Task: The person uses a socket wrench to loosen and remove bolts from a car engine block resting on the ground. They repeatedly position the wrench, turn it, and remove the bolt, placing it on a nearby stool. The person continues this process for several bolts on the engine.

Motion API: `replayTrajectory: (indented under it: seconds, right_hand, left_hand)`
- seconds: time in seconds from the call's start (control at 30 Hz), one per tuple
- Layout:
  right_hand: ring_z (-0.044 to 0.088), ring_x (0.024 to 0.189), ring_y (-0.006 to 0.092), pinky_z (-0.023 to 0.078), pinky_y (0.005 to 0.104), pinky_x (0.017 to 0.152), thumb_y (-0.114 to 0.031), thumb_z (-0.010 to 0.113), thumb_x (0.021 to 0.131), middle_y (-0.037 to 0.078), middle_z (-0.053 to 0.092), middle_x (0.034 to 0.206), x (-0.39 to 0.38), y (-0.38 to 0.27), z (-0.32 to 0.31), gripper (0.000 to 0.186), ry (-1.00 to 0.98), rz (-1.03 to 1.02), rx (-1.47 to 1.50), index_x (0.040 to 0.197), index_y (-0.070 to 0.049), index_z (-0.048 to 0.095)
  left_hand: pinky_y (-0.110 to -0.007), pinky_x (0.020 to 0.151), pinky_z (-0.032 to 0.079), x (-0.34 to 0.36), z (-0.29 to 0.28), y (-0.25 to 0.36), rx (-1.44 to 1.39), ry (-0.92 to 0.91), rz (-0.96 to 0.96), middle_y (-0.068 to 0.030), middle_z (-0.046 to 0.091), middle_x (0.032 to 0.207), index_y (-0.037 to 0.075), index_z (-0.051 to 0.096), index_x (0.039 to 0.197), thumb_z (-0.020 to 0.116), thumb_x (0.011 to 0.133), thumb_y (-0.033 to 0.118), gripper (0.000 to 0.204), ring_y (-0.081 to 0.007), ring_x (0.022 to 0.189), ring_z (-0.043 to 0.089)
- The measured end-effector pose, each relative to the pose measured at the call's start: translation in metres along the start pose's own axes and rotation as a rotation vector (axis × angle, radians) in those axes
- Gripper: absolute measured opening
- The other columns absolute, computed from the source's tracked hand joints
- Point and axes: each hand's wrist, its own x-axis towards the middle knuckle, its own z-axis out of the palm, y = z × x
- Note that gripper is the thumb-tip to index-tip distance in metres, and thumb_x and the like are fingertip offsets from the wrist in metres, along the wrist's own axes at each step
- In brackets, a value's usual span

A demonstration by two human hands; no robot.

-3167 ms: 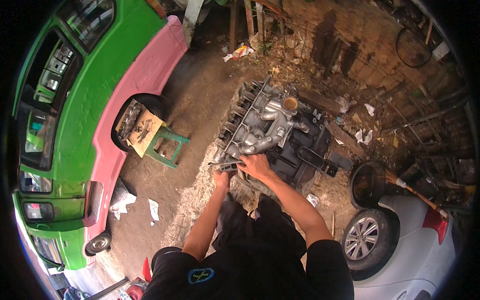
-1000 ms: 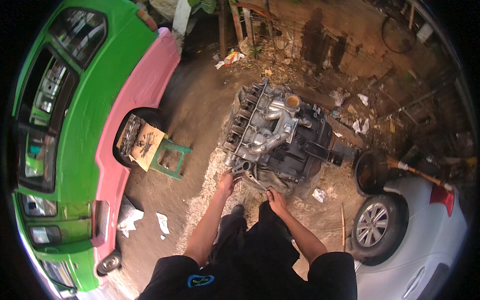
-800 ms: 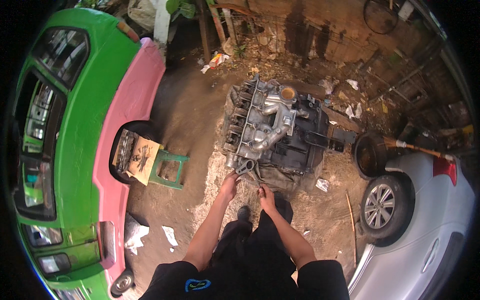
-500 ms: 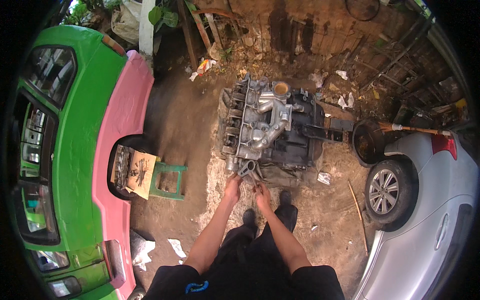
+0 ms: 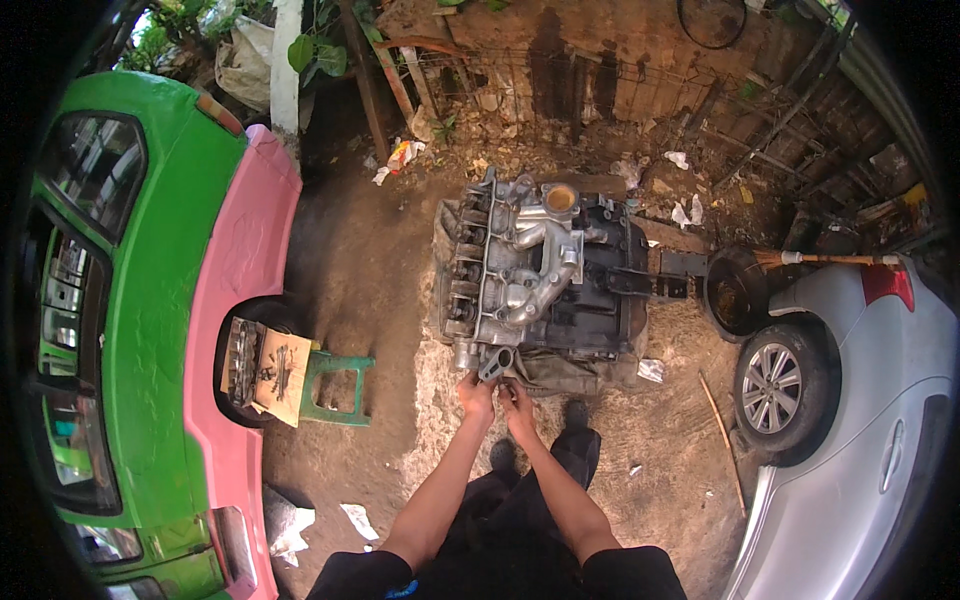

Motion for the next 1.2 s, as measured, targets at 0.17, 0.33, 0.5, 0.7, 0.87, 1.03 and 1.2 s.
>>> replayTrajectory:
  seconds: [0.17,0.33,0.5,0.7,0.87,1.03,1.2]
  right_hand:
    - [0.046,0.063,0.0082,0.038,0.0266,0.056,-0.011,0.058,0.096,0.004,0.059,0.079,0.020,-0.006,0.006,0.017,0.016,0.001,0.046,0.109,0.001,0.059]
    - [0.053,0.073,0.0098,0.042,0.0251,0.063,-0.005,0.056,0.096,0.005,0.061,0.089,0.016,-0.005,0.018,0.016,0.131,-0.061,0.102,0.110,0.002,0.058]
    - [0.056,0.085,0.0117,0.044,0.0257,0.072,-0.001,0.054,0.096,0.006,0.062,0.096,0.012,-0.012,0.028,0.019,0.148,-0.117,0.085,0.114,0.004,0.056]
    - [0.057,0.089,0.0123,0.044,0.0257,0.078,0.000,0.052,0.097,0.007,0.063,0.100,0.013,-0.011,0.033,0.028,0.140,-0.185,0.057,0.124,0.002,0.051]
    - [0.055,0.107,0.0158,0.042,0.0290,0.091,0.001,0.049,0.097,0.009,0.057,0.120,0.009,-0.012,0.037,0.039,0.128,-0.063,0.140,0.135,-0.002,0.045]
    - [0.050,0.118,0.0193,0.038,0.0324,0.100,0.001,0.048,0.098,0.008,0.051,0.129,0.007,-0.019,0.046,0.048,0.151,-0.017,0.290,0.144,-0.006,0.037]
    - [0.052,0.114,0.0192,0.038,0.0306,0.096,0.000,0.051,0.097,0.006,0.052,0.127,0.014,-0.013,0.049,0.042,0.160,-0.057,0.340,0.138,-0.006,0.043]
  left_hand:
    - [-0.028,0.067,0.047,-0.002,0.001,0.005,0.005,0.038,0.022,-0.0105,0.067,0.092,-0.008,0.065,0.099,0.054,0.078,-0.015,0.024,-0.0148,0.079,0.060]
    - [-0.029,0.075,0.048,-0.011,-0.003,0.010,-0.005,-0.020,0.026,-0.0106,0.066,0.100,-0.008,0.063,0.107,0.052,0.082,-0.014,0.028,-0.0161,0.087,0.061]
    - [-0.030,0.090,0.044,-0.007,-0.019,0.016,-0.102,-0.171,-0.101,-0.0108,0.064,0.110,-0.008,0.059,0.116,0.056,0.089,-0.003,0.028,-0.0153,0.101,0.058]
    - [-0.034,0.088,0.046,-0.014,-0.035,0.042,-0.119,-0.179,-0.158,-0.0079,0.064,0.107,-0.003,0.060,0.114,0.054,0.091,0.004,0.025,-0.0176,0.102,0.059]
    - [-0.031,0.088,0.044,-0.019,-0.037,0.072,0.042,-0.074,0.032,-0.0084,0.058,0.119,0.003,0.051,0.127,0.053,0.090,0.005,0.037,-0.0171,0.107,0.055]
    - [-0.036,0.100,0.038,-0.014,-0.032,0.096,0.231,-0.244,0.302,-0.0154,0.047,0.128,0.001,0.040,0.134,0.061,0.089,0.011,0.051,-0.0251,0.117,0.046]
    - [-0.039,0.103,0.034,0.004,-0.020,0.093,0.570,-0.224,0.421,-0.0223,0.042,0.127,-0.005,0.033,0.134,0.067,0.089,0.021,0.062,-0.0298,0.117,0.045]
